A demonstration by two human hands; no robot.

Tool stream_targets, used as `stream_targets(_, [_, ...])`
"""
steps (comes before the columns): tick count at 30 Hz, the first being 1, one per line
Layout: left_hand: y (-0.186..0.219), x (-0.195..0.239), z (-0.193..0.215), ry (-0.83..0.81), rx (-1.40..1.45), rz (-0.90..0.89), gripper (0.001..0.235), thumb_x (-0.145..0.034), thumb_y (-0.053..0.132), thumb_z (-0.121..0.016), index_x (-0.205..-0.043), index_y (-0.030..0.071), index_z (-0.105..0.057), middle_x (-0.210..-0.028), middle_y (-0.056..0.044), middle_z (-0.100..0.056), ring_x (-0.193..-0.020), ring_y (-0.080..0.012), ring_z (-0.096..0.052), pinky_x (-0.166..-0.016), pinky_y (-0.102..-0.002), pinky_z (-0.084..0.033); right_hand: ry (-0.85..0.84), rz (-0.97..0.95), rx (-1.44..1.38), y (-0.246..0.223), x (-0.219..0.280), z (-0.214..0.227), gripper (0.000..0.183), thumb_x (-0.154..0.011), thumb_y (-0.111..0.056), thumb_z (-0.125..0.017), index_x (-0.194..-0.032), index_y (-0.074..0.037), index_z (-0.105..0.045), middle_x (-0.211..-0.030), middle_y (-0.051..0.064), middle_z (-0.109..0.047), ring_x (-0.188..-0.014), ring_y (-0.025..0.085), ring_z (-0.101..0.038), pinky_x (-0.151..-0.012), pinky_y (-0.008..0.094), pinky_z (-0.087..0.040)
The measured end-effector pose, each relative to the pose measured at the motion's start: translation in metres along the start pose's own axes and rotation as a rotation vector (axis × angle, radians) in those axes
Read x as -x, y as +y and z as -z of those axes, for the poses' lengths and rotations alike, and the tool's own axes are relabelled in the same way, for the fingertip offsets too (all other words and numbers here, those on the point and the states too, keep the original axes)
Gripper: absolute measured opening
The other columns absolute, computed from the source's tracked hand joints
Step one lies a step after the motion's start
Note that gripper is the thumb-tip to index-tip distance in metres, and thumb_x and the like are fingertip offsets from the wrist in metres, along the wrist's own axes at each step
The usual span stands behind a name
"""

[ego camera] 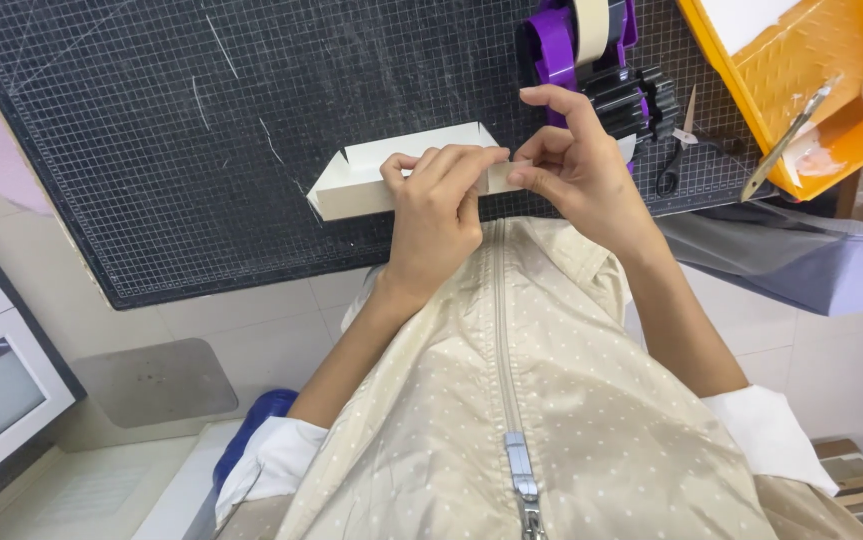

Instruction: The person assembles small white paper boxes by applying glue to the edges with a brush and folding the flaps to seal them. They handle multiple boxes one at a time, repeatedly applying glue and pressing the edges together on a cutting mat.

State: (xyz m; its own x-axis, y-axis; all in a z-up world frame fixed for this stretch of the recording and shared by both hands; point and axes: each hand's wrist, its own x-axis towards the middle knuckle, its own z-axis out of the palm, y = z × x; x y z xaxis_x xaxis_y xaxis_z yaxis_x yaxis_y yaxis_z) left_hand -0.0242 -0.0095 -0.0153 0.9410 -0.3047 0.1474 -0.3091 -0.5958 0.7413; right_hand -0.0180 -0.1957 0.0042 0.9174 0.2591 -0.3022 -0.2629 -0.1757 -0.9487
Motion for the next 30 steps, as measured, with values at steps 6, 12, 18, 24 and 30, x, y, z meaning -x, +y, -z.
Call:
stream_targets(6, [-0.0004, 0.0005, -0.0008, -0.002, -0.003, 0.008, 0.04, -0.086, -0.008, -0.057, -0.113, 0.019, -0.068, -0.105, 0.007, -0.072, -0.093, -0.0124, -0.066, -0.091, -0.037, -0.026, -0.038, 0.012, -0.082, 0.0045, 0.0003, 0.004, 0.061, -0.098, 0.0, -0.067, -0.146, -0.01, -0.032, -0.088, 0.011, -0.059, -0.085, 0.014, -0.059, -0.083, 0.025, -0.052])
stream_targets(12, [0.001, 0.0003, 0.0005, -0.004, -0.007, 0.001, 0.041, -0.085, -0.009, -0.057, -0.112, 0.021, -0.068, -0.101, 0.008, -0.071, -0.092, -0.0122, -0.065, -0.09, -0.037, -0.025, -0.025, 0.006, -0.026, 0.0002, -0.0014, 0.002, 0.059, -0.098, 0.0, -0.067, -0.145, -0.011, -0.033, -0.085, 0.009, -0.059, -0.083, 0.013, -0.059, -0.081, 0.024, -0.052])
stream_targets(18, [0.0009, 0.0002, -0.0003, 0.002, 0.005, -0.005, 0.036, -0.086, -0.007, -0.058, -0.106, 0.021, -0.069, -0.099, 0.009, -0.069, -0.091, -0.012, -0.064, -0.089, -0.038, -0.024, -0.03, 0.01, -0.041, 0.0027, -0.0008, 0.0024, 0.058, -0.099, 0.0, -0.066, -0.145, -0.011, -0.033, -0.086, 0.01, -0.059, -0.083, 0.014, -0.059, -0.081, 0.024, -0.052])
stream_targets(24, [0.0012, 0.0001, 0.0002, 0.009, 0.012, -0.006, 0.037, -0.084, -0.01, -0.056, -0.103, 0.021, -0.068, -0.098, 0.008, -0.07, -0.091, -0.0121, -0.064, -0.09, -0.038, -0.025, -0.03, 0.001, -0.057, 0.0029, -0.0019, 0.0013, 0.059, -0.098, 0.0, -0.066, -0.145, -0.01, -0.032, -0.086, 0.01, -0.06, -0.083, 0.014, -0.06, -0.081, 0.024, -0.053])
stream_targets(30, [0.0024, -0.0011, 0.002, 0.013, 0.032, -0.001, 0.027, -0.091, -0.005, -0.057, -0.1, 0.019, -0.066, -0.097, 0.007, -0.07, -0.09, -0.0125, -0.064, -0.089, -0.037, -0.025, -0.03, 0.003, -0.068, 0.0043, -0.003, 0.0018, 0.059, -0.098, -0.001, -0.067, -0.145, -0.011, -0.032, -0.086, 0.01, -0.06, -0.083, 0.014, -0.06, -0.08, 0.024, -0.054])
